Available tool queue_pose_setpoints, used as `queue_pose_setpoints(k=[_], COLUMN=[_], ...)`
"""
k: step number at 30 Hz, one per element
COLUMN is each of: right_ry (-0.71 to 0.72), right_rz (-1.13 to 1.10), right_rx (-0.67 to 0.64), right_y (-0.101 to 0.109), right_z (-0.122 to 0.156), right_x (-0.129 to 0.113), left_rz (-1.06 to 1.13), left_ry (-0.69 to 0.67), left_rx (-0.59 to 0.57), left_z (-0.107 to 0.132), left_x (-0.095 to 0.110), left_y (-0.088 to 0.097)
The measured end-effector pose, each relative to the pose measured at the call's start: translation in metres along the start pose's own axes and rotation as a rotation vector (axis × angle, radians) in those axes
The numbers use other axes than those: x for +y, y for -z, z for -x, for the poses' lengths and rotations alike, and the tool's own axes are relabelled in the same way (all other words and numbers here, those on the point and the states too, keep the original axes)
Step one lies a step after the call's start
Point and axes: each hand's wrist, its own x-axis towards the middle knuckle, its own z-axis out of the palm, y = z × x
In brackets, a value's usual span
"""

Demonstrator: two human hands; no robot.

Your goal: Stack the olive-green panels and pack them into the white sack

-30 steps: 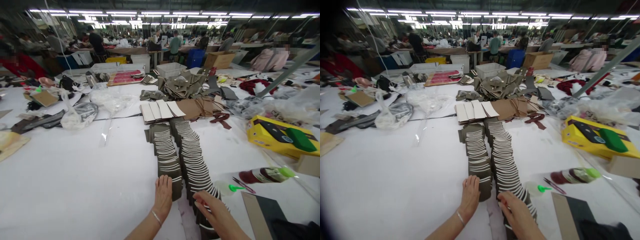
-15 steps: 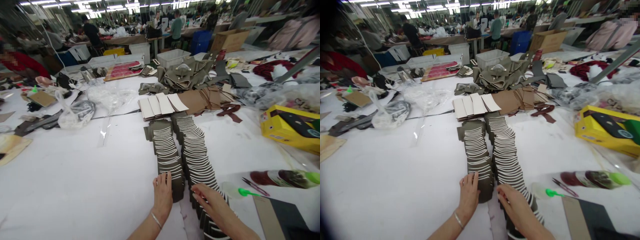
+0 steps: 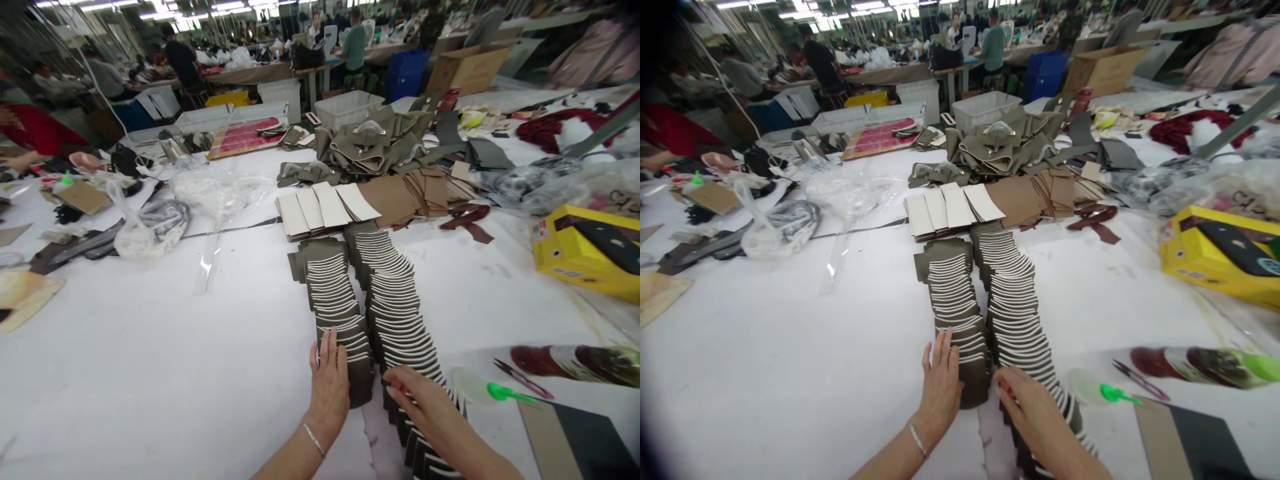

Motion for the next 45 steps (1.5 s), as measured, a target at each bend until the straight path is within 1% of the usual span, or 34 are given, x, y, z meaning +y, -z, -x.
queue_pose_setpoints(k=[3, 7, 10, 12, 14, 17, 21, 25, 29, 33, 38, 40, 42, 44, 45], right_ry=[0.006, 0.001, -0.008, -0.014, -0.019, -0.024, -0.023, -0.025, -0.014, -0.011, -0.004, 0.023, 0.092, 0.201, 0.26], right_rz=[-0.001, -0.006, -0.015, -0.017, -0.011, -0.006, -0.011, -0.004, 0.006, 0.012, 0.039, 0.051, 0.127, 0.297, 0.397], right_rx=[-0.002, 0.006, 0.002, 0.003, 0.0, -0.004, -0.003, 0.0, -0.012, -0.019, -0.018, -0.003, 0.081, 0.176, 0.202], right_y=[-0.002, -0.004, -0.004, -0.004, -0.002, -0.001, -0.002, -0.002, -0.001, -0.002, -0.004, -0.003, -0.001, 0.001, 0.001], right_z=[0.0, -0.001, -0.002, -0.003, -0.003, -0.002, -0.002, -0.005, -0.007, -0.008, -0.009, -0.011, -0.018, -0.028, -0.035], right_x=[0.0, 0.003, 0.004, 0.004, 0.004, 0.006, 0.009, 0.009, 0.006, 0.007, 0.009, 0.008, 0.005, 0.002, 0.0], left_rz=[-0.016, -0.03, 0.012, 0.066, 0.105, 0.101, 0.082, 0.066, 0.032, 0.024, 0.001, -0.015, -0.011, 0.02, 0.041], left_ry=[-0.017, -0.061, -0.049, 0.0, 0.06, 0.108, 0.127, 0.093, 0.014, -0.019, -0.046, -0.073, -0.1, -0.103, -0.09], left_rx=[0.0, 0.034, 0.042, 0.008, -0.056, -0.133, -0.141, -0.141, -0.112, -0.099, -0.041, -0.01, 0.023, 0.048, 0.054], left_z=[0.001, 0.007, 0.004, -0.005, -0.016, -0.03, -0.031, -0.027, -0.033, -0.037, -0.028, -0.022, -0.017, -0.013, -0.011], left_x=[-0.001, 0.0, 0.002, 0.004, 0.006, 0.009, 0.013, 0.013, 0.008, 0.005, 0.007, 0.009, 0.011, 0.013, 0.013], left_y=[-0.002, -0.006, -0.004, 0.001, 0.008, 0.013, 0.012, 0.011, 0.014, 0.013, 0.007, 0.006, 0.005, 0.004, 0.003])
